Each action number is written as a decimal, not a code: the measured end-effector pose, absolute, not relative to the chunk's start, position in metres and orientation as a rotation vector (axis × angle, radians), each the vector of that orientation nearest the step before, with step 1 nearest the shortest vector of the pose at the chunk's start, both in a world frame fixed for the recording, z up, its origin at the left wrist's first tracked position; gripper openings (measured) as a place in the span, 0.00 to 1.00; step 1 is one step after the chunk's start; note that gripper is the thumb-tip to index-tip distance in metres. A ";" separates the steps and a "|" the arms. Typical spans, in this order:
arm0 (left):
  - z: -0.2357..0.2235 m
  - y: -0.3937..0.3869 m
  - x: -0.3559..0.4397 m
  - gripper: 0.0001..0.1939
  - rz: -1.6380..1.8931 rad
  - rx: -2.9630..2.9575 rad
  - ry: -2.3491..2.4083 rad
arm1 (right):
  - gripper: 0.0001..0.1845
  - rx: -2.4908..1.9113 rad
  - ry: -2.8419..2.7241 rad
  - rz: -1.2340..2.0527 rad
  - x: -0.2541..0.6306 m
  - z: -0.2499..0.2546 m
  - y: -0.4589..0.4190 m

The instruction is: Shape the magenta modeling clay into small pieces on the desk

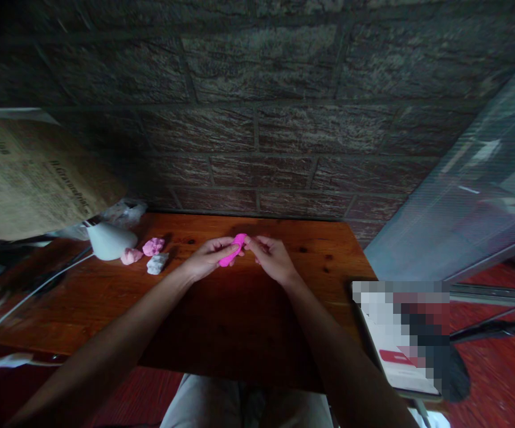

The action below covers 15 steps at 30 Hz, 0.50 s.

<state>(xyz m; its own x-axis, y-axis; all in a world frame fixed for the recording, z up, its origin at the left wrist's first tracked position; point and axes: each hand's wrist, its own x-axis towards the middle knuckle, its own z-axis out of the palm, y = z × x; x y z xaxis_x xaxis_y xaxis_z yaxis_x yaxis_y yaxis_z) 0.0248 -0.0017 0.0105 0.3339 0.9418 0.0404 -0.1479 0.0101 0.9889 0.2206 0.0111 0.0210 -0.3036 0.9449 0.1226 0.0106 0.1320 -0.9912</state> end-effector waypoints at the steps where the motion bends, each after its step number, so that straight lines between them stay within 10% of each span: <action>1: 0.010 -0.002 0.025 0.26 1.029 1.302 0.859 | 0.27 -1.001 -1.517 1.295 0.220 0.021 0.011; 15: 0.007 -0.005 0.027 0.21 0.968 1.621 0.919 | 0.22 -0.986 -1.620 1.258 0.223 0.018 0.012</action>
